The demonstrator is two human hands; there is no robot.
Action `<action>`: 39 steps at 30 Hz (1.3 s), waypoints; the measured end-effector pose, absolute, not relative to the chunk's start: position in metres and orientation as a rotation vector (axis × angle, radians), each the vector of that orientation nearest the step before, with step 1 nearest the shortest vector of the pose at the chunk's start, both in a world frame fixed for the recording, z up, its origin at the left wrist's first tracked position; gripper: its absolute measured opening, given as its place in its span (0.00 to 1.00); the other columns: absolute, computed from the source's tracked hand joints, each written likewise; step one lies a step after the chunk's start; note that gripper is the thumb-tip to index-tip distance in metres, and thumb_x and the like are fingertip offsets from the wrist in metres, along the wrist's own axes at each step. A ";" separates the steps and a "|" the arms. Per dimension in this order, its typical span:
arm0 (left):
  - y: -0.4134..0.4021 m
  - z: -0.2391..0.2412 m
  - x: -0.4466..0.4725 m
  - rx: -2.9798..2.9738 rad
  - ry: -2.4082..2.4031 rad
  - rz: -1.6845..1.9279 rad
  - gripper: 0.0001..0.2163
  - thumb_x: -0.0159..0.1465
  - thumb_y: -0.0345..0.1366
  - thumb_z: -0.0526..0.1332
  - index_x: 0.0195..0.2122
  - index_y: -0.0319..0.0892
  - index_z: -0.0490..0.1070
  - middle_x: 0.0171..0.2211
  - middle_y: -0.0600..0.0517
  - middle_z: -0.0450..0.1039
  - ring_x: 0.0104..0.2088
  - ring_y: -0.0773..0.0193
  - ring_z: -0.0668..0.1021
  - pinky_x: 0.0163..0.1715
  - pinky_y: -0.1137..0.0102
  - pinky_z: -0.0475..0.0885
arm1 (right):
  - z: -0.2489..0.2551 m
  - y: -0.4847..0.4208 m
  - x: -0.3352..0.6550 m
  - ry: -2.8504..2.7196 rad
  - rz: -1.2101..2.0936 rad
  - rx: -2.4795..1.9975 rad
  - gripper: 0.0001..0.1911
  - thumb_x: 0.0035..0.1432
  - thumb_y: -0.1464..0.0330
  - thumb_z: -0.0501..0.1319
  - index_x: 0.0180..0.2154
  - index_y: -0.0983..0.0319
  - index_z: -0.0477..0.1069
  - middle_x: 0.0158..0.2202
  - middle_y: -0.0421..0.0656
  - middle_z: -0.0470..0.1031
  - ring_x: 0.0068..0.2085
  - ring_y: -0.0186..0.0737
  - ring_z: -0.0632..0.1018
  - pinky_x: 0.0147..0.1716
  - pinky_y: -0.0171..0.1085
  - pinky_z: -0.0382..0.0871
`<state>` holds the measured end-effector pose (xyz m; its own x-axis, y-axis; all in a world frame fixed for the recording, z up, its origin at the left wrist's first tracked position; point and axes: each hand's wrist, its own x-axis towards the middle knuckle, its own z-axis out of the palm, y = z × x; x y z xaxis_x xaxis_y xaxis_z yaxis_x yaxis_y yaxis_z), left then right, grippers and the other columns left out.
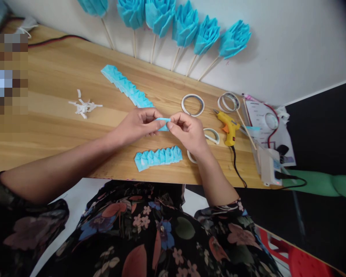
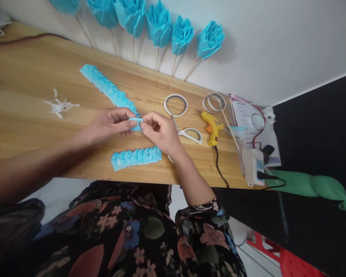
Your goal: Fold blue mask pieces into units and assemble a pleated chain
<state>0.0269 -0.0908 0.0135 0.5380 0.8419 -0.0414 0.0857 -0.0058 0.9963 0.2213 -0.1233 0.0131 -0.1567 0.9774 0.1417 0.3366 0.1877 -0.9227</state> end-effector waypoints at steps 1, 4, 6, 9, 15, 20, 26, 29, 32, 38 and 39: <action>-0.090 0.013 0.027 1.468 0.843 0.731 0.08 0.63 0.38 0.67 0.31 0.40 0.72 0.24 0.55 0.73 0.24 0.71 0.75 0.27 0.77 0.70 | 0.012 -0.123 0.221 -1.658 0.967 -1.274 0.14 0.58 0.57 0.67 0.28 0.59 0.71 0.22 0.34 0.66 0.24 0.29 0.63 0.24 0.33 0.59; -0.088 0.010 0.027 1.440 0.847 0.729 0.07 0.63 0.37 0.68 0.32 0.40 0.73 0.24 0.55 0.74 0.24 0.71 0.75 0.26 0.77 0.71 | 0.011 -0.120 0.228 -1.698 0.902 -1.280 0.14 0.61 0.56 0.65 0.30 0.59 0.73 0.25 0.36 0.71 0.26 0.30 0.68 0.26 0.33 0.63; -0.087 0.009 0.026 1.401 0.860 0.738 0.07 0.62 0.36 0.68 0.32 0.40 0.73 0.23 0.55 0.75 0.23 0.71 0.75 0.25 0.77 0.70 | 0.014 -0.115 0.239 -1.644 0.828 -1.291 0.14 0.64 0.55 0.62 0.34 0.58 0.76 0.29 0.38 0.75 0.28 0.31 0.71 0.28 0.33 0.66; -0.086 0.009 0.025 1.349 0.875 0.770 0.07 0.61 0.35 0.68 0.31 0.40 0.72 0.22 0.55 0.74 0.21 0.72 0.73 0.23 0.78 0.68 | 0.023 -0.111 0.261 -1.508 0.655 -1.336 0.14 0.67 0.56 0.60 0.38 0.57 0.77 0.31 0.39 0.78 0.29 0.32 0.74 0.28 0.34 0.67; -0.088 0.012 0.026 1.338 0.878 0.792 0.09 0.62 0.37 0.68 0.29 0.41 0.71 0.22 0.54 0.74 0.21 0.72 0.72 0.23 0.77 0.68 | 0.031 -0.128 0.285 -1.875 0.519 -1.543 0.07 0.63 0.67 0.64 0.42 0.58 0.79 0.36 0.40 0.82 0.34 0.37 0.78 0.36 0.38 0.72; -0.088 0.012 0.026 1.377 0.882 0.789 0.10 0.64 0.39 0.67 0.30 0.41 0.70 0.23 0.54 0.74 0.21 0.71 0.72 0.24 0.76 0.67 | 0.001 -0.142 0.279 -2.175 0.195 -1.627 0.07 0.63 0.71 0.64 0.43 0.59 0.79 0.42 0.47 0.82 0.45 0.47 0.79 0.45 0.45 0.71; -0.088 0.010 0.026 1.349 0.873 0.779 0.09 0.64 0.37 0.67 0.30 0.41 0.70 0.23 0.55 0.73 0.21 0.71 0.72 0.24 0.76 0.67 | -0.022 -0.142 0.272 -2.125 -0.024 -1.595 0.09 0.68 0.69 0.59 0.38 0.58 0.78 0.39 0.46 0.81 0.42 0.45 0.77 0.44 0.43 0.68; -0.088 0.010 0.027 1.330 0.876 0.775 0.09 0.63 0.36 0.67 0.29 0.41 0.70 0.22 0.55 0.73 0.21 0.71 0.72 0.24 0.76 0.67 | -0.024 -0.140 0.272 -2.083 -0.029 -1.581 0.09 0.68 0.69 0.59 0.38 0.59 0.78 0.37 0.46 0.81 0.41 0.44 0.77 0.42 0.42 0.67; -0.089 0.010 0.027 1.311 0.885 0.766 0.09 0.63 0.36 0.67 0.29 0.41 0.70 0.22 0.55 0.73 0.22 0.71 0.72 0.25 0.76 0.68 | -0.026 -0.138 0.273 -1.997 0.038 -1.590 0.07 0.65 0.70 0.60 0.35 0.59 0.76 0.33 0.44 0.79 0.38 0.43 0.76 0.41 0.42 0.67; -0.087 0.007 0.027 1.316 0.847 0.737 0.09 0.60 0.39 0.70 0.29 0.42 0.72 0.22 0.55 0.74 0.21 0.71 0.72 0.23 0.76 0.68 | -0.031 -0.132 0.276 -1.618 0.370 -1.622 0.05 0.61 0.67 0.61 0.34 0.60 0.75 0.30 0.39 0.77 0.31 0.36 0.74 0.35 0.37 0.67; -0.087 0.007 0.027 1.308 0.839 0.730 0.09 0.60 0.38 0.70 0.29 0.41 0.72 0.22 0.54 0.74 0.21 0.71 0.72 0.23 0.76 0.68 | -0.030 -0.132 0.276 -1.529 0.429 -1.610 0.06 0.61 0.66 0.61 0.34 0.60 0.75 0.30 0.39 0.78 0.30 0.34 0.73 0.33 0.36 0.67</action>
